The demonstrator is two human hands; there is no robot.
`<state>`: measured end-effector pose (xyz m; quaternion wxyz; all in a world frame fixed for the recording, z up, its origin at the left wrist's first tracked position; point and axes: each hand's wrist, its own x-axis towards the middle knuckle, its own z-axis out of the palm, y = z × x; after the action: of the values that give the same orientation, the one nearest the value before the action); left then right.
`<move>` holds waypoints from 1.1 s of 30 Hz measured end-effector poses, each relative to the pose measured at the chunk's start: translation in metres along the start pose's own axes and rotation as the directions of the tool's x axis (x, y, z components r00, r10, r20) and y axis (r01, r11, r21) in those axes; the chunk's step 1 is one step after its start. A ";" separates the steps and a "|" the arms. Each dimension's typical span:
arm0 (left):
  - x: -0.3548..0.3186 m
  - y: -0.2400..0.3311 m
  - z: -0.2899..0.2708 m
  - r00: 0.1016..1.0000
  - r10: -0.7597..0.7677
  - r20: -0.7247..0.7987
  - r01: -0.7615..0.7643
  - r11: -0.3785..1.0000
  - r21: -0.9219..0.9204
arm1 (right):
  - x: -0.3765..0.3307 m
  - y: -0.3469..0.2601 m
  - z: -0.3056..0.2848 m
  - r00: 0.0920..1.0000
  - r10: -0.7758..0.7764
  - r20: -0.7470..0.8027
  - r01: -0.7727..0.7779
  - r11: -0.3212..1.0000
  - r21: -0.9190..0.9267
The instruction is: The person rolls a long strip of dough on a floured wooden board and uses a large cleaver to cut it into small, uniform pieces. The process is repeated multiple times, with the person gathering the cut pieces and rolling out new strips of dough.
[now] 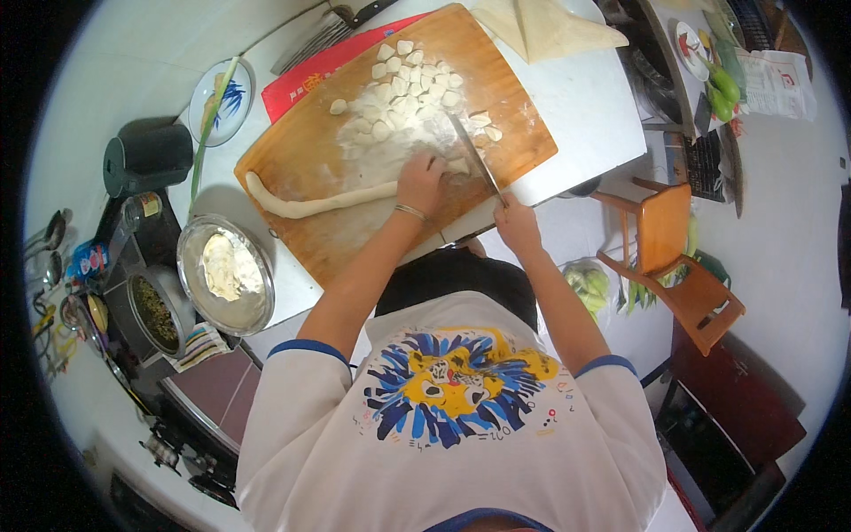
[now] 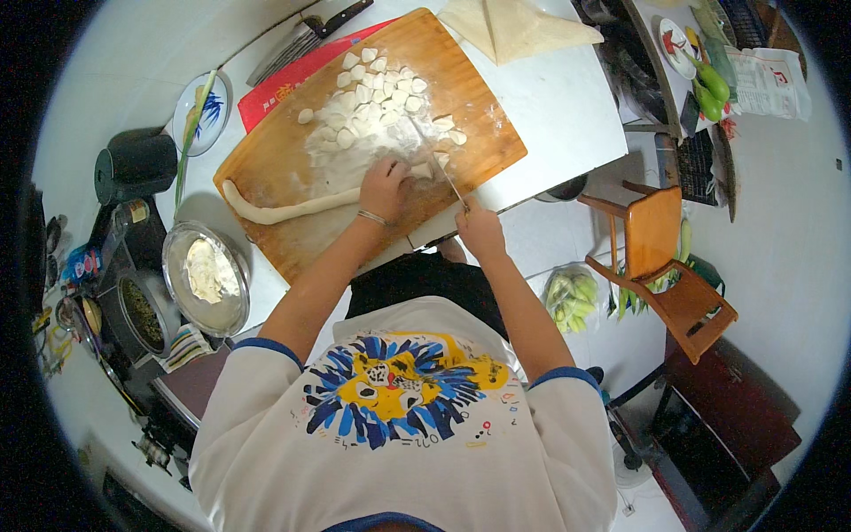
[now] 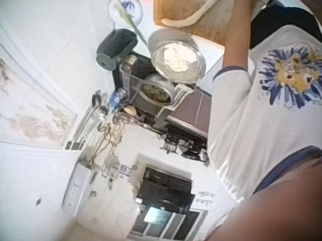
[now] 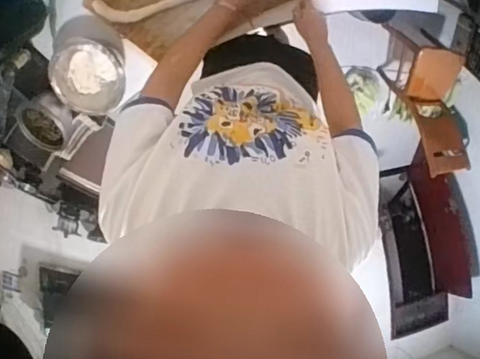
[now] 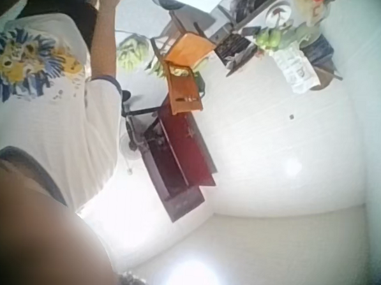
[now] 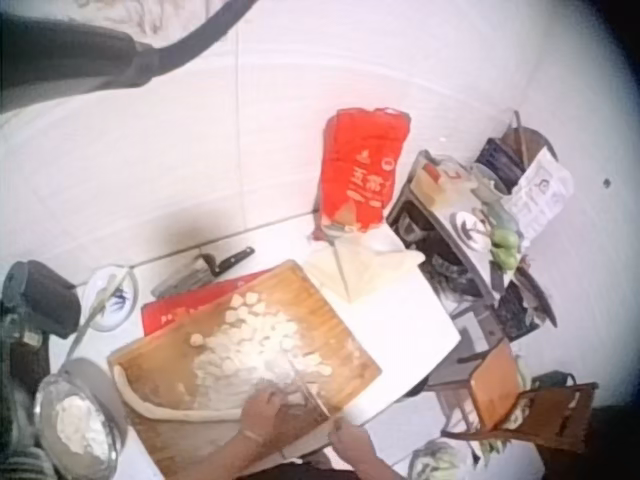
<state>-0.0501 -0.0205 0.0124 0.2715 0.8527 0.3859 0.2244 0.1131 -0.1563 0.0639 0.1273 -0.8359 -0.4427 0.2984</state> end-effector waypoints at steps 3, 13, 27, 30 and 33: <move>0.006 -0.004 -0.004 0.996 -0.084 -0.028 0.084 0.996 -0.027 | -0.008 -0.010 -0.009 0.998 -0.017 -0.062 0.022 0.997 0.075; 0.006 -0.015 0.004 0.993 -0.118 -0.016 0.116 0.989 -0.094 | -0.029 -0.018 -0.001 0.998 -0.069 0.014 0.070 0.997 -0.044; -0.041 -0.020 -0.014 0.989 0.149 -0.017 -0.147 0.984 0.101 | 0.005 -0.029 -0.004 0.995 -0.082 -0.053 0.084 0.996 0.037; -0.039 -0.007 0.000 0.983 0.163 -0.084 -0.161 0.986 0.034 | -0.018 -0.026 -0.010 0.988 -0.127 -0.085 0.131 0.991 0.040; -0.032 0.003 0.009 0.981 0.169 -0.092 -0.168 0.986 0.018 | -0.037 -0.017 -0.007 0.991 -0.119 -0.060 0.117 0.993 -0.028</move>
<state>-0.0621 -0.0502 0.0018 0.2288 0.8723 0.3257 0.2840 0.0899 -0.1757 0.0917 0.1482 -0.8185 -0.4909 0.2591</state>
